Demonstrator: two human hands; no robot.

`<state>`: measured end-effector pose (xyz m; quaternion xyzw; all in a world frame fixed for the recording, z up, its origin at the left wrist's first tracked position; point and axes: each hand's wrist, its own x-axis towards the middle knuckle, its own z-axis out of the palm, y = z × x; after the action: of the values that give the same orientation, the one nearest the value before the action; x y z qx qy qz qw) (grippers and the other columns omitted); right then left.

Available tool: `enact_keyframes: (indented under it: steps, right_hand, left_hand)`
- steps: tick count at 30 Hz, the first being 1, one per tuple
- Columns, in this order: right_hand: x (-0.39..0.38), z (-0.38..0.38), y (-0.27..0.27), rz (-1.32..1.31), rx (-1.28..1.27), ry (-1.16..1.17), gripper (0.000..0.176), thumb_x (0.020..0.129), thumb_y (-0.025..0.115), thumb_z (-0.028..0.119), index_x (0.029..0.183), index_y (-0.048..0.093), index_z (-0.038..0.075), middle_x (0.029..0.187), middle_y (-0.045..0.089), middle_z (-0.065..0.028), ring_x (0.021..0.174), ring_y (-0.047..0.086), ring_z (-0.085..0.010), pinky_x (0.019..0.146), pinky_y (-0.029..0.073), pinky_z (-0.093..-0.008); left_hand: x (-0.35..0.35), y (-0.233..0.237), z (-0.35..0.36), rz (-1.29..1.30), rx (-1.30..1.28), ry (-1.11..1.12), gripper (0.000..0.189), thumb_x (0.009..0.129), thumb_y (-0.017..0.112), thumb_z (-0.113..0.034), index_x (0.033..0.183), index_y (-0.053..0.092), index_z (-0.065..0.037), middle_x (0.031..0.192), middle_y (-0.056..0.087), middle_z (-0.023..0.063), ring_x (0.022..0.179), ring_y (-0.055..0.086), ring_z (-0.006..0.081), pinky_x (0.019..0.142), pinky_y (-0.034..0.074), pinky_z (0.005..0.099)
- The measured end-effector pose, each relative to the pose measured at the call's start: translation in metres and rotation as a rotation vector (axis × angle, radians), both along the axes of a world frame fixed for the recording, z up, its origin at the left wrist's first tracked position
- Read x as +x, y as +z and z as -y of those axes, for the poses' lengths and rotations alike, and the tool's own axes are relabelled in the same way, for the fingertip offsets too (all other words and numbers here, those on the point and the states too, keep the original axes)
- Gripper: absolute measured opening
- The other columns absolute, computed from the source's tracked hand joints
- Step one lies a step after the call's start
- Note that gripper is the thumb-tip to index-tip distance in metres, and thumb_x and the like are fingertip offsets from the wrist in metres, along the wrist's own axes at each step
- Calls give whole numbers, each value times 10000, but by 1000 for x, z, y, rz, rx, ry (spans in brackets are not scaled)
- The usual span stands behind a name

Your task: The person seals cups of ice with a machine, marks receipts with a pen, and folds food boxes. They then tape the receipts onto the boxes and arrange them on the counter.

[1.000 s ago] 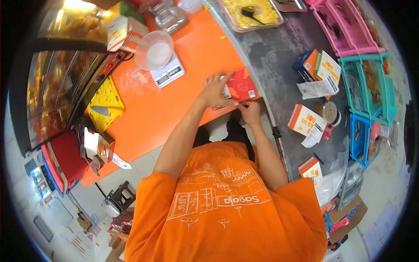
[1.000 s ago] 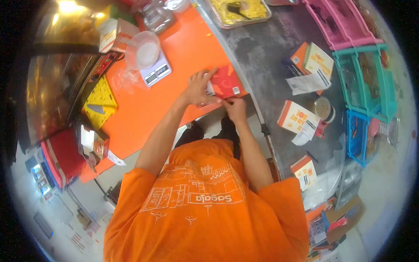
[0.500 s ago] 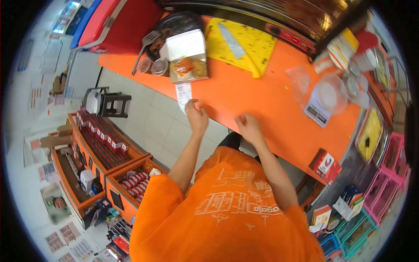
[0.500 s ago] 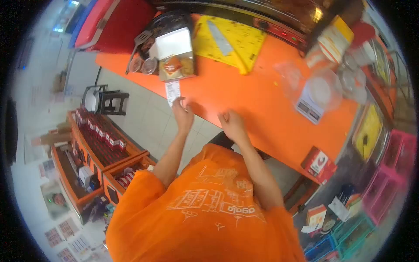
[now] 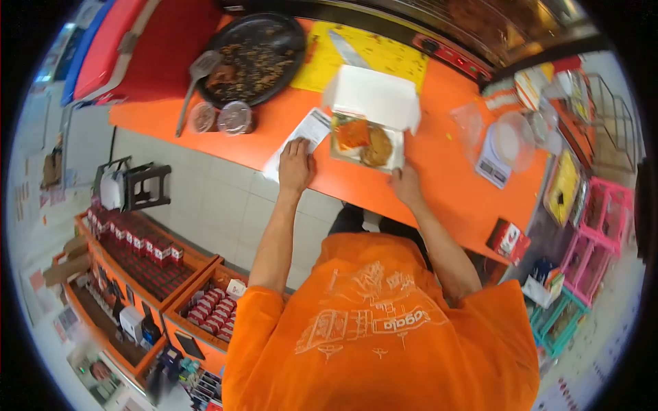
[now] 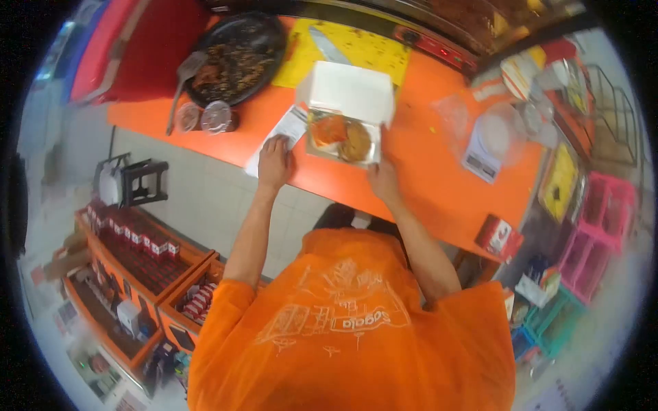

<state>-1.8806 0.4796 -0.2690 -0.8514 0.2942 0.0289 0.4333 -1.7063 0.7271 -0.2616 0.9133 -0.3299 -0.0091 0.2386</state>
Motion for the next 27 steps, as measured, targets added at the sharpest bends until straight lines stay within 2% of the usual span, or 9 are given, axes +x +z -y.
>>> enact_keyframes:
  steps: [5, 8, 12, 15, 19, 22, 24, 25, 27]
  right_hand:
    - [-157, 17, 16, -49, 204, -508, 419, 931, 409, 76, 1323, 388, -72, 818, 640, -198, 694, 662, -210, 616, 544, -326]
    - [-218, 60, -7, -49, -82, -307, 438, 966, 464, 146, 1356, 371, -29, 890, 623, -167, 806, 638, -202, 711, 512, -311]
    - [-177, 105, 33, 619, 45, -761, 396, 935, 605, 226, 1231, 526, -25, 853, 608, -140, 821, 606, -186, 749, 481, -332]
    - [-166, 137, 87, 128, -70, -739, 311, 915, 615, 153, 1155, 590, -43, 875, 626, -159, 863, 628, -171, 789, 490, -322]
    - [-218, 125, 58, 300, -484, -433, 293, 916, 581, 146, 1151, 606, -26, 1021, 645, -206, 1005, 620, -220, 850, 480, -315]
    - [-241, 90, 20, 271, -233, -408, 291, 889, 562, 15, 1173, 596, -39, 1010, 679, -166, 963, 639, -170, 859, 487, -299]
    - [-228, 89, 8, 864, 969, -1015, 310, 878, 537, -21, 1181, 595, -51, 1061, 682, -131, 975, 644, -206, 873, 488, -319]
    - [-227, 87, 14, 854, 998, -1005, 310, 878, 537, -21, 1181, 595, -51, 1061, 682, -131, 975, 644, -206, 873, 488, -319]
    - [-233, 87, 27, 352, 161, -544, 345, 886, 548, -12, 1226, 557, -70, 1180, 636, -112, 1063, 610, -212, 941, 461, -344]
  left_hand:
    - [-31, -17, 132, -15, -20, -191, 422, 828, 552, -105, 1229, 530, 24, 1248, 527, 209, 1146, 495, 382, 978, 415, 471]
    - [-42, -11, 187, -244, -16, -195, 464, 839, 558, -126, 1266, 502, 48, 1271, 503, 244, 1160, 490, 395, 998, 409, 471]
    - [-103, 35, 234, -870, -391, -329, 544, 868, 609, -222, 1308, 458, 60, 1381, 426, 288, 1220, 474, 423, 1023, 401, 446]
    - [-122, 80, 250, -755, -268, -322, 436, 841, 665, -206, 1203, 580, 21, 1198, 592, 241, 1100, 609, 319, 904, 493, 376]
    - [-138, 24, 198, -296, -427, -407, 247, 784, 650, -29, 1027, 670, 3, 904, 700, 180, 854, 706, 230, 730, 546, 344]
    - [-182, 15, 182, -670, -252, -167, 304, 734, 581, 87, 1020, 639, 3, 945, 700, 188, 884, 705, 237, 763, 556, 329]
    - [-197, 34, 186, -775, -372, -135, 381, 731, 528, 131, 1086, 605, 14, 1002, 699, 185, 936, 696, 261, 800, 564, 347]
    - [-199, 32, 184, -782, -452, -156, 366, 741, 529, 119, 1083, 608, 17, 1040, 684, 203, 974, 684, 285, 835, 554, 363]
    - [-196, 18, 178, -739, -361, -187, 365, 740, 536, 113, 1085, 610, 16, 1033, 677, 210, 977, 679, 295, 836, 546, 359]
